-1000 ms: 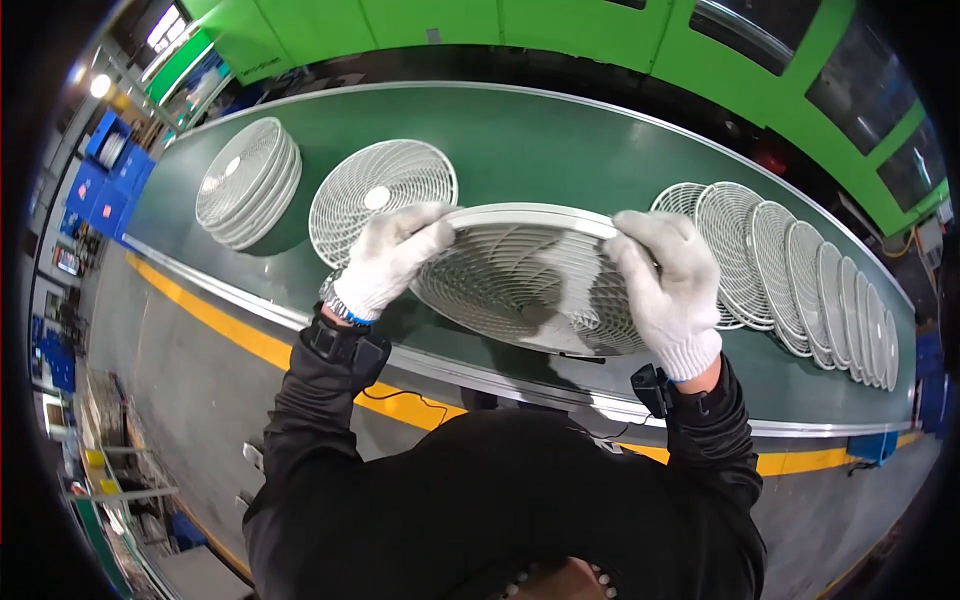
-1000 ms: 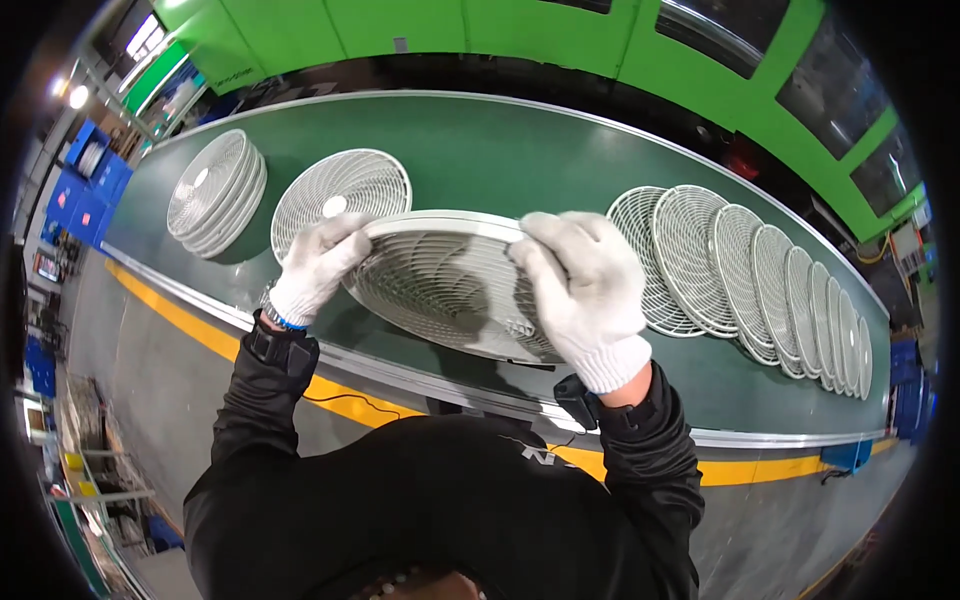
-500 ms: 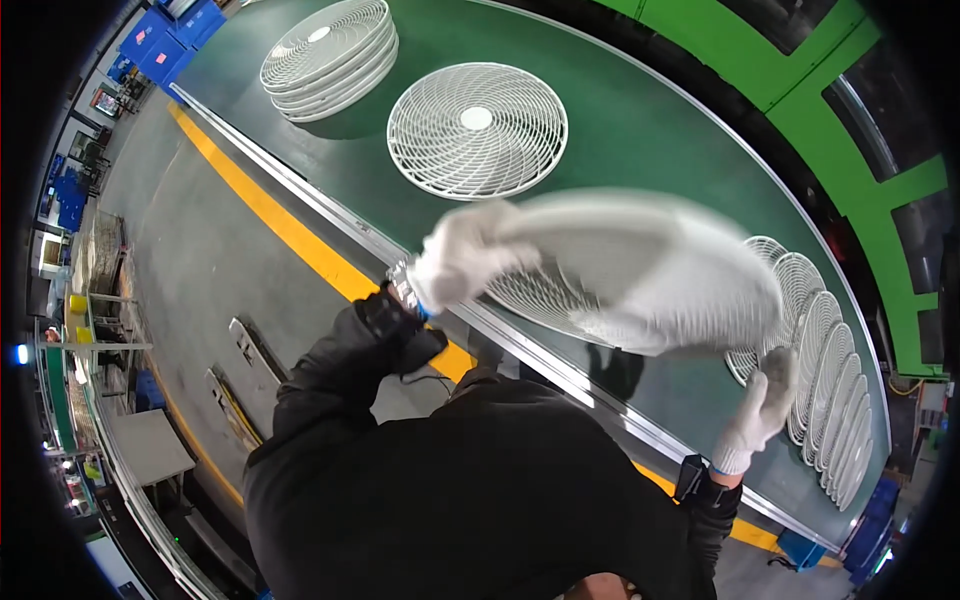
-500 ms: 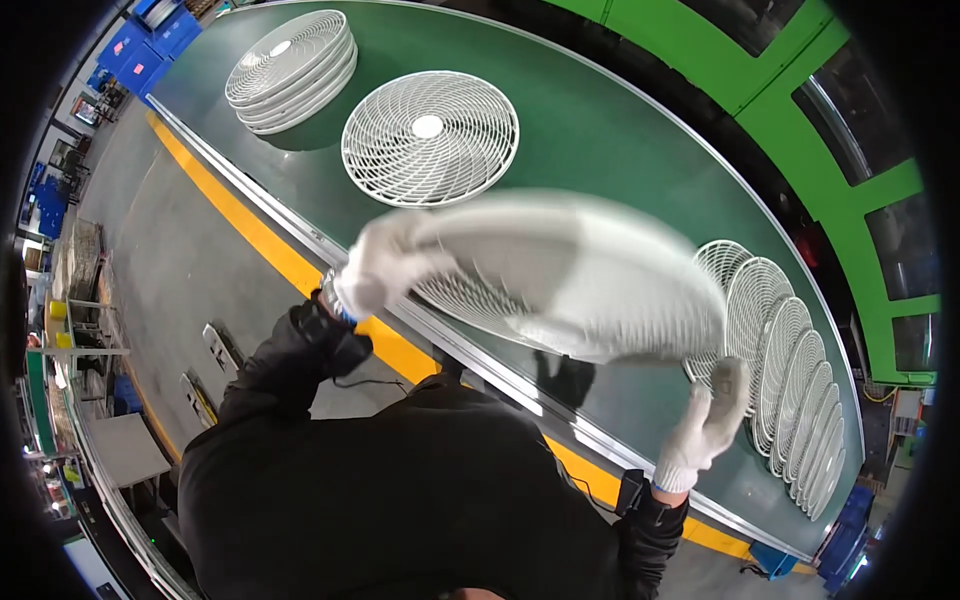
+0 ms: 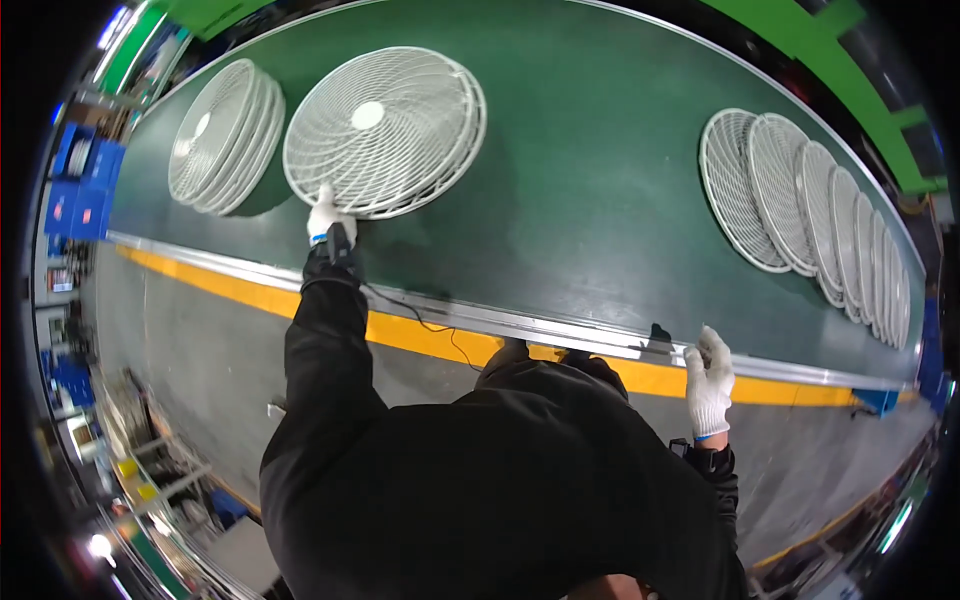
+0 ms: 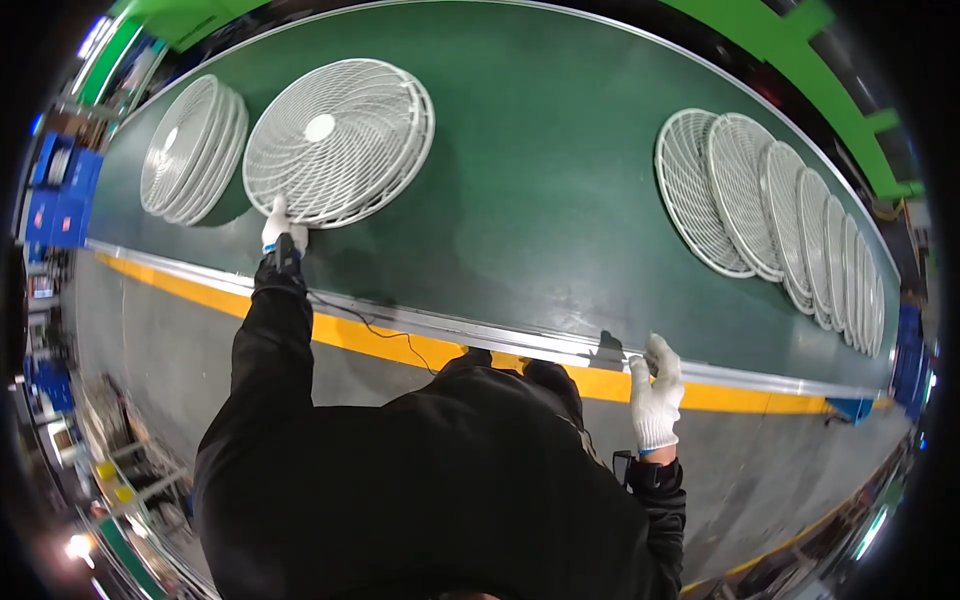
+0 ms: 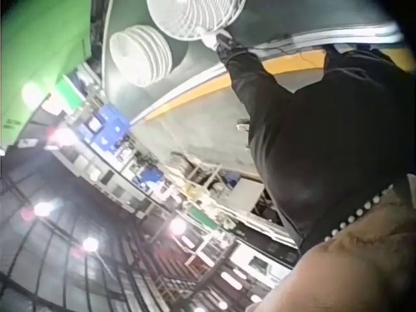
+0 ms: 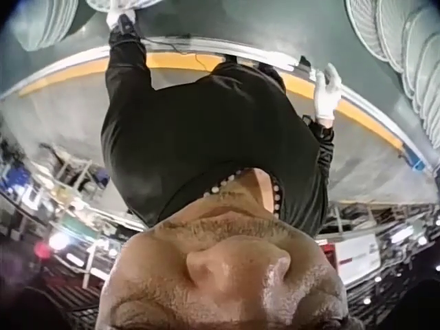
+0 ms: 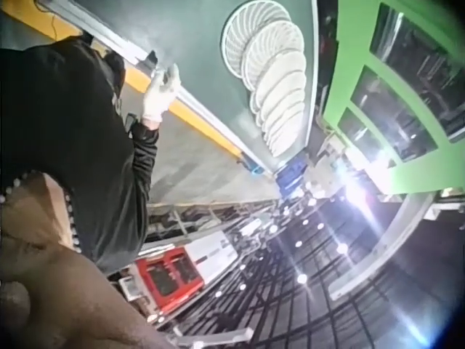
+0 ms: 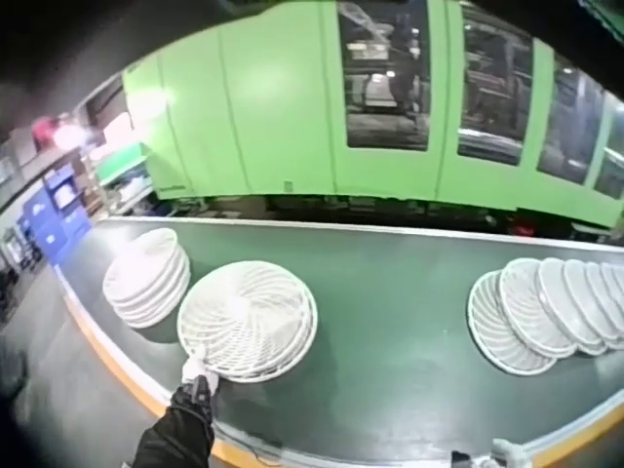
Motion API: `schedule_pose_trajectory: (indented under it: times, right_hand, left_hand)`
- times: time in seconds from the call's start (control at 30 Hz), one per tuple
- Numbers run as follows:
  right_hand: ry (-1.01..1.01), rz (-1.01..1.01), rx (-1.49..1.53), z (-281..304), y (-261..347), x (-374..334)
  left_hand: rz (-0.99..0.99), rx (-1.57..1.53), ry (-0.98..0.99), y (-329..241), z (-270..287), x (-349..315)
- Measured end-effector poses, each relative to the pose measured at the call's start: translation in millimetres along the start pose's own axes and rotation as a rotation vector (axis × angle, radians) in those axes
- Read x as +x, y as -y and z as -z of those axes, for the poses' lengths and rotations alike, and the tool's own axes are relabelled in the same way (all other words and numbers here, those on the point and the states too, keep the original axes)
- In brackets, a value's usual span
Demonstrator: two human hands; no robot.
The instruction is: The person assembles fan grilles on a conveyor belt by picking up individual covers, aligning them with others, and pressing them together by hand. They also turn grilles over, move stacks along the belt, and briefly handle a mobile phone.
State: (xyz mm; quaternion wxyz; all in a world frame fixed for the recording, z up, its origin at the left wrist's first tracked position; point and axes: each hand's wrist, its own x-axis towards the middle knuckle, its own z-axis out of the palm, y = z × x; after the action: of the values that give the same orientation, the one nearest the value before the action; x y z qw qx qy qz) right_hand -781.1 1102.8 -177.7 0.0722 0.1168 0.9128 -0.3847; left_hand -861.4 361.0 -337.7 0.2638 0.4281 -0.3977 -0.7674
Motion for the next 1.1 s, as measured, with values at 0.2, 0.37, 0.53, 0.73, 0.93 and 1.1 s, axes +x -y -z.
schedule_pose_trajectory:
  times: [0.2, 0.37, 0.53, 0.73, 0.93, 1.1]
  right_hand:
    - [-0.056, -0.085, -0.072, -6, -39, -17]
    - [-0.072, -0.019, -0.05, 10, -68, 8]
    - [-0.276, 0.074, -0.2, 71, -125, 93]
    - [-0.496, 0.514, -0.458, 150, -182, 245]
    - [-0.41, 0.696, -0.632, 172, -186, 318]
    - [-0.366, 0.822, -0.612, 191, -213, 315]
  left_hand:
    - [0.159, 0.332, 0.068, -15, 6, -21]
    - [0.362, 1.095, 0.167, -20, -25, -100]
    - [0.667, 0.831, 0.656, 78, -137, -213]
    - [0.713, 0.424, 0.989, 274, -331, -374]
    - [0.721, 0.173, 0.737, 381, -461, -440]
    - [0.686, 0.113, 0.513, 381, -505, -467]
